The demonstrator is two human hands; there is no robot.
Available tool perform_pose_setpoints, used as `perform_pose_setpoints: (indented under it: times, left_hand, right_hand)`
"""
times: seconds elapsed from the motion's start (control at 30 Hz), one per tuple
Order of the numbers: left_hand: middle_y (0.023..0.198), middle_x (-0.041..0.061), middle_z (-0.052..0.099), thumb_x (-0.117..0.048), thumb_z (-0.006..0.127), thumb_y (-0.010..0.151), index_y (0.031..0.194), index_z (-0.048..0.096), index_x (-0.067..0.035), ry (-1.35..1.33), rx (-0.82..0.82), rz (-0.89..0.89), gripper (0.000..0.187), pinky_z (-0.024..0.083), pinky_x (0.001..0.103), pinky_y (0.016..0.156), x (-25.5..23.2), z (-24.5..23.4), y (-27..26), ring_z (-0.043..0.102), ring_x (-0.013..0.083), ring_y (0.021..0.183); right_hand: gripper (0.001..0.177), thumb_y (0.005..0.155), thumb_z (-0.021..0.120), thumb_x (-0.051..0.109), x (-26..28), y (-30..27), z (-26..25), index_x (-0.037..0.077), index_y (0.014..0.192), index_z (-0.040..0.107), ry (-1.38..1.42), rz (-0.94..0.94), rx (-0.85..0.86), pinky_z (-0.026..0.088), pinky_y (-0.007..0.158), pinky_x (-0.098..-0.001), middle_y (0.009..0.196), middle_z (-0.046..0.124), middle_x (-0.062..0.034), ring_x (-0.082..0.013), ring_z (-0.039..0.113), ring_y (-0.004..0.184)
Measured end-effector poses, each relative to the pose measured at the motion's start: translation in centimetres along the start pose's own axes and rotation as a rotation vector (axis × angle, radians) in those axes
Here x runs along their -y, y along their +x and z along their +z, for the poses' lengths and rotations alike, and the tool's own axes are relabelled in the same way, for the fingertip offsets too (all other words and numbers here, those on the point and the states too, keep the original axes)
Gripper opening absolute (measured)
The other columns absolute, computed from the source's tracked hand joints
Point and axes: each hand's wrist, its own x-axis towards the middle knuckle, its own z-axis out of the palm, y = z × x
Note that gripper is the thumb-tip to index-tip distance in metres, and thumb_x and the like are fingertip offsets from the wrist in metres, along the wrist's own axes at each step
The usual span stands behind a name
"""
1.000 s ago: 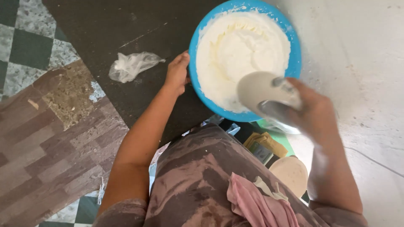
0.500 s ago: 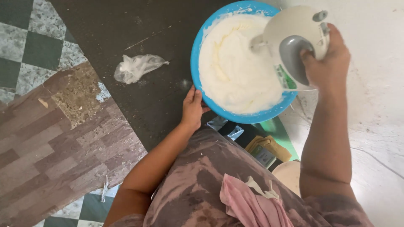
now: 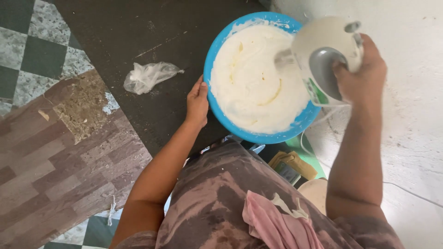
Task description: Using an electric hand mixer to whip cream or frosting in a blue bowl on a work surface.
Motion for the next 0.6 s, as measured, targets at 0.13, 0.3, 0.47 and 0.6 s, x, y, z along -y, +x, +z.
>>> perform_pose_setpoints:
  times: [0.13, 0.3, 0.47, 0.6]
  left_hand:
    - [0.148, 0.017, 0.058, -0.038, 0.057, 0.097, 0.154, 0.044, -0.008, -0.177, 0.020, 0.071, 0.067, 0.057, 0.052, 0.109, 1.5, 0.3, 2.3, 0.060, 0.0339, 0.134]
    - [0.147, 0.024, 0.057, -0.021, 0.055, 0.110, 0.146, 0.058, -0.009, -0.184, -0.072, 0.184, 0.038, 0.046, 0.049, 0.115, 0.3, 2.2, 4.0, 0.053, 0.0338, 0.138]
    - [0.159, 0.013, 0.047, -0.042, 0.046, 0.101, 0.155, 0.044, -0.018, -0.055, -0.055, -0.004, 0.059, 0.051, 0.053, 0.114, -0.9, 1.4, 3.3, 0.050, 0.0348, 0.143]
    - [0.137, 0.004, 0.056, -0.049, 0.045, 0.098, 0.160, 0.037, -0.024, 0.052, -0.054, -0.117, 0.067, 0.056, 0.049, 0.083, 2.8, 1.2, -1.7, 0.056, 0.0237, 0.112]
  right_hand:
    - [0.069, 0.089, 0.077, 0.013, 0.0, 0.1, 4.2, 0.004, 0.151, 0.048, 0.083, -0.043, 0.016, 0.038, 0.111, -0.0360, 0.144, 0.061, -0.0201, -0.0325, 0.057, 0.132]
    - [0.068, 0.079, 0.078, 0.005, 3.6, -5.2, 1.4, 0.006, 0.145, 0.062, 0.219, 0.006, 0.167, 0.046, 0.103, -0.0630, 0.123, 0.067, -0.0326, -0.0540, 0.061, 0.117]
    - [0.057, 0.085, 0.069, 0.012, -0.9, -6.4, -2.7, 0.019, 0.142, 0.063, -0.064, 0.213, 0.220, 0.044, 0.086, -0.0338, 0.128, 0.069, -0.0009, -0.0174, 0.061, 0.091]
    - [0.058, 0.092, 0.064, 0.013, -1.0, -3.1, -4.1, 0.015, 0.150, 0.060, -0.170, 0.352, 0.133, 0.047, 0.092, -0.0498, 0.131, 0.066, -0.0219, -0.0410, 0.061, 0.113]
